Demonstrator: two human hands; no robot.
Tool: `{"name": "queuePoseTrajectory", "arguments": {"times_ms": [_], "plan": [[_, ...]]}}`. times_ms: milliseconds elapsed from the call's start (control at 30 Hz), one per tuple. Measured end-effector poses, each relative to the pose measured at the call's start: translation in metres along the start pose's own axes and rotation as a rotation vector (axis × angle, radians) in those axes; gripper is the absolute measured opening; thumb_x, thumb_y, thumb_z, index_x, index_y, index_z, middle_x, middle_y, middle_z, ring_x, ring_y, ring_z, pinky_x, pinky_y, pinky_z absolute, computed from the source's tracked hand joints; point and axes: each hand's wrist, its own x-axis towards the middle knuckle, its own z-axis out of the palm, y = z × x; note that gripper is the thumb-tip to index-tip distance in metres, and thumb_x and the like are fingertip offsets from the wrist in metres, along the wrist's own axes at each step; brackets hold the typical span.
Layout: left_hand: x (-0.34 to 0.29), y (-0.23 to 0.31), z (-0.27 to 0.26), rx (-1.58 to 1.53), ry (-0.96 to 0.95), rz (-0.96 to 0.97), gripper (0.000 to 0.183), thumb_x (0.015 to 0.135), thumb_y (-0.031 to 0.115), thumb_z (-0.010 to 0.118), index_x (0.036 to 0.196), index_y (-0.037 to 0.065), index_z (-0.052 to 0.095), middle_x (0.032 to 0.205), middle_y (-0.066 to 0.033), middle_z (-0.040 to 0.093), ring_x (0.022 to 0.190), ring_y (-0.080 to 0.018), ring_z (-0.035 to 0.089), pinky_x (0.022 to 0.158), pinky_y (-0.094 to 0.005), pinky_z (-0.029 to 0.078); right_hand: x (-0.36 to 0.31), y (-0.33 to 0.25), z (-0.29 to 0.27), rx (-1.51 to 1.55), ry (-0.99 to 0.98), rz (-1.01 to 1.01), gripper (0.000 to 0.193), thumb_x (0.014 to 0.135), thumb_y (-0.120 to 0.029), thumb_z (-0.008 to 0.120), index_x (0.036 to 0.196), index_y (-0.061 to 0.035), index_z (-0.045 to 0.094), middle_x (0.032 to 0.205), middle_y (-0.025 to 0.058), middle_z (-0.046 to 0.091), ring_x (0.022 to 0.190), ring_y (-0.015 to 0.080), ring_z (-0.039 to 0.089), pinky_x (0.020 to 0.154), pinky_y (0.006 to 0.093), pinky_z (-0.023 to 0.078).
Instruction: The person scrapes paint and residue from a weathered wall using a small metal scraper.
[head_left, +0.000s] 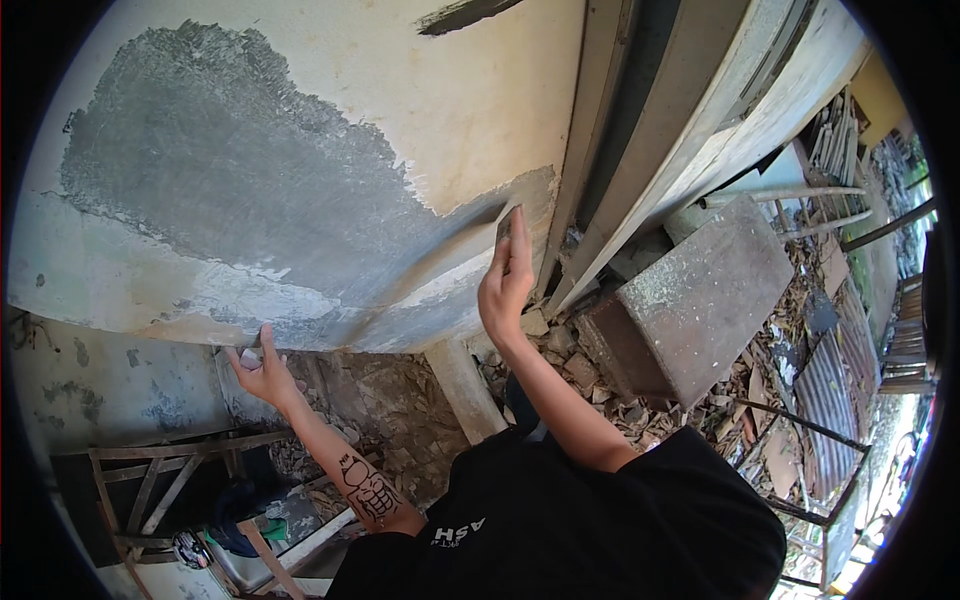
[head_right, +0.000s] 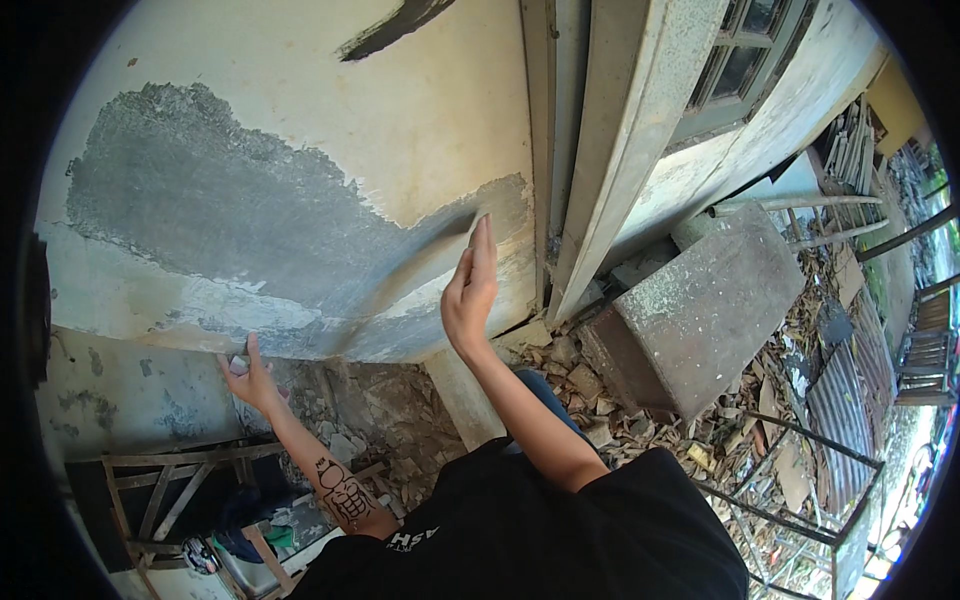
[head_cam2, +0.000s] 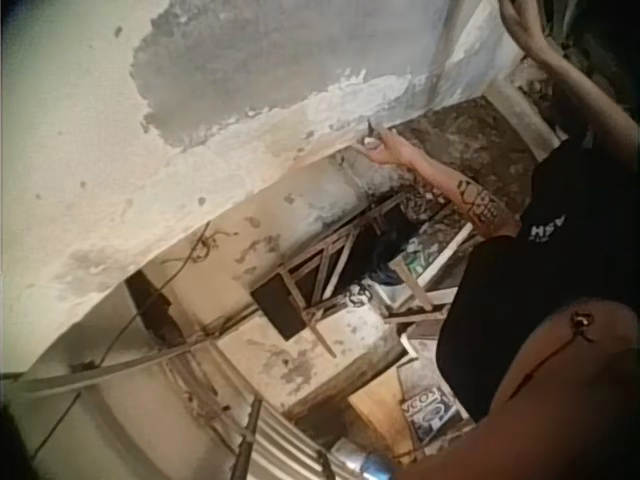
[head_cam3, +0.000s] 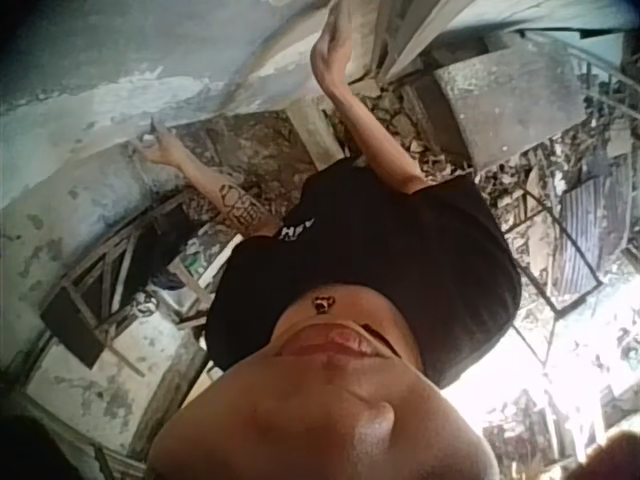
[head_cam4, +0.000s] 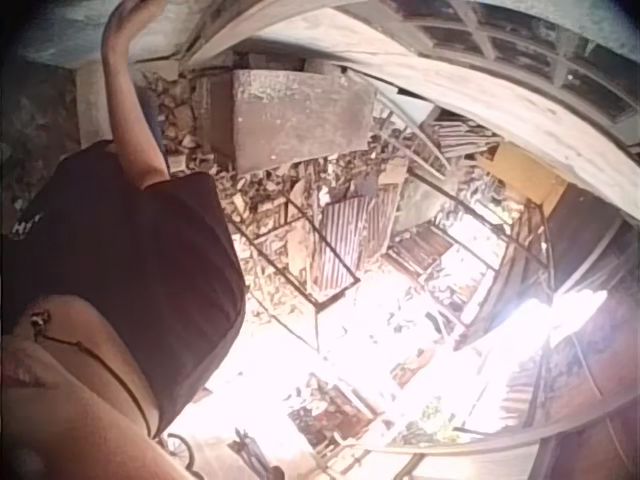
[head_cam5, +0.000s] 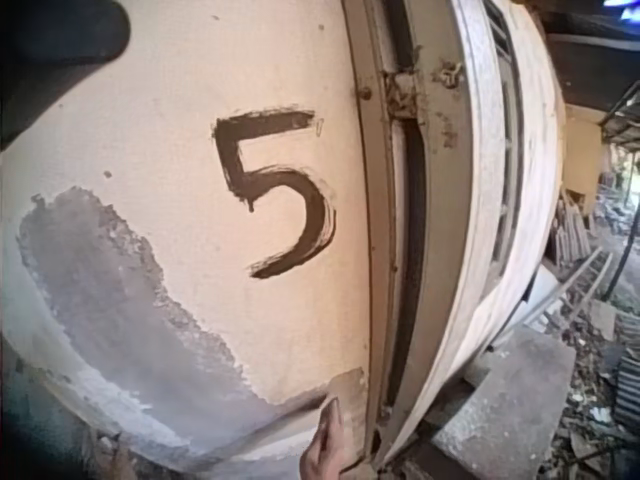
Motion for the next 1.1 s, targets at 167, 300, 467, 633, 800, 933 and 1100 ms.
{"name": "queuePoseTrajectory", "arguments": {"times_ms": [167, 300, 467, 633, 800, 933, 1100], "plan": [[-0.002, 0.007, 0.002, 0.047, -0.015, 0.008, 0.080, 0.071, 0.023, 0.076, 0.135, 0.000, 0.033, 0.115, -0.0134, 0.054, 0.083, -0.0181, 0.058, 0.056, -0.0311, 0.053, 0.002, -0.011, -0.013, 0.260, -0.056, 0.340, 0.040, 0.095, -0.006, 0.035, 0.133, 0.0048, 0.033, 0.135, 0.0186, 0.040, 0.123, 0.0265, 0.041, 0.100, 0.0330, 0.034], [-0.004, 0.006, 0.001, 0.034, -0.014, -0.016, 0.081, 0.071, 0.024, 0.076, 0.135, 0.000, 0.032, 0.118, -0.0119, 0.050, 0.086, -0.0180, 0.057, 0.056, -0.0296, 0.053, 0.003, -0.014, -0.025, 0.914, 0.103, 1.124, 0.036, 0.096, -0.014, 0.037, 0.125, 0.0094, 0.037, 0.131, 0.0207, 0.040, 0.117, 0.0286, 0.045, 0.103, 0.0367, 0.034], [-0.004, 0.000, -0.002, 0.017, -0.042, -0.001, 0.082, 0.073, 0.026, 0.075, 0.137, 0.001, 0.028, 0.123, -0.0125, 0.046, 0.092, -0.0187, 0.056, 0.053, -0.0274, 0.052, -0.006, 0.002, -0.047, 1.391, 0.030, 1.529, 0.031, 0.096, -0.008, 0.034, 0.120, 0.0110, 0.033, 0.123, 0.0235, 0.044, 0.117, 0.0307, 0.045, 0.101, 0.0470, 0.041], [-0.009, -0.001, 0.003, 0.027, -0.022, 0.020, 0.084, 0.076, 0.028, 0.072, 0.138, 0.000, 0.024, 0.128, -0.0152, 0.043, 0.090, -0.0183, 0.057, 0.053, -0.0267, 0.052, -0.003, -0.008, -0.038, 0.818, -0.058, 0.768, 0.028, 0.092, -0.007, 0.048, 0.117, 0.0045, 0.051, 0.113, 0.0157, 0.054, 0.098, 0.0197, 0.056, 0.088, 0.0379, 0.051], [-0.008, -0.006, 0.002, 0.060, -0.015, 0.079, 0.086, 0.077, 0.029, 0.072, 0.139, -0.003, 0.021, 0.126, -0.0166, 0.045, 0.085, -0.0168, 0.058, 0.051, -0.0251, 0.052, 0.009, 0.006, -0.011, -0.213, 0.012, -0.144, 0.039, 0.085, 0.004, 0.049, 0.123, -0.0061, 0.053, 0.114, 0.0145, 0.055, 0.096, 0.0234, 0.058, 0.068, 0.0292, 0.049], [-0.014, 0.002, 0.010, 0.085, -0.055, 0.057, 0.088, 0.077, 0.028, 0.072, 0.139, -0.005, 0.019, 0.119, -0.0160, 0.051, 0.078, -0.0151, 0.058, 0.051, -0.0246, 0.052, -0.003, 0.006, 0.016, -0.221, 0.022, -0.107, 0.051, 0.081, 0.009, 0.050, 0.129, -0.0036, 0.045, 0.123, 0.0189, 0.048, 0.111, 0.0313, 0.052, 0.075, 0.0327, 0.051], [-0.010, -0.004, 0.007, 0.063, -0.045, 0.092, 0.087, 0.077, 0.027, 0.071, 0.139, -0.005, 0.018, 0.119, -0.0159, 0.051, 0.075, -0.0150, 0.058, 0.051, -0.0252, 0.052, 0.005, 0.006, 0.023, -0.264, 0.126, -0.247, 0.047, 0.081, 0.010, 0.048, 0.125, -0.0060, 0.051, 0.119, 0.0164, 0.053, 0.096, 0.0279, 0.061, 0.067, 0.0303, 0.050]]}}
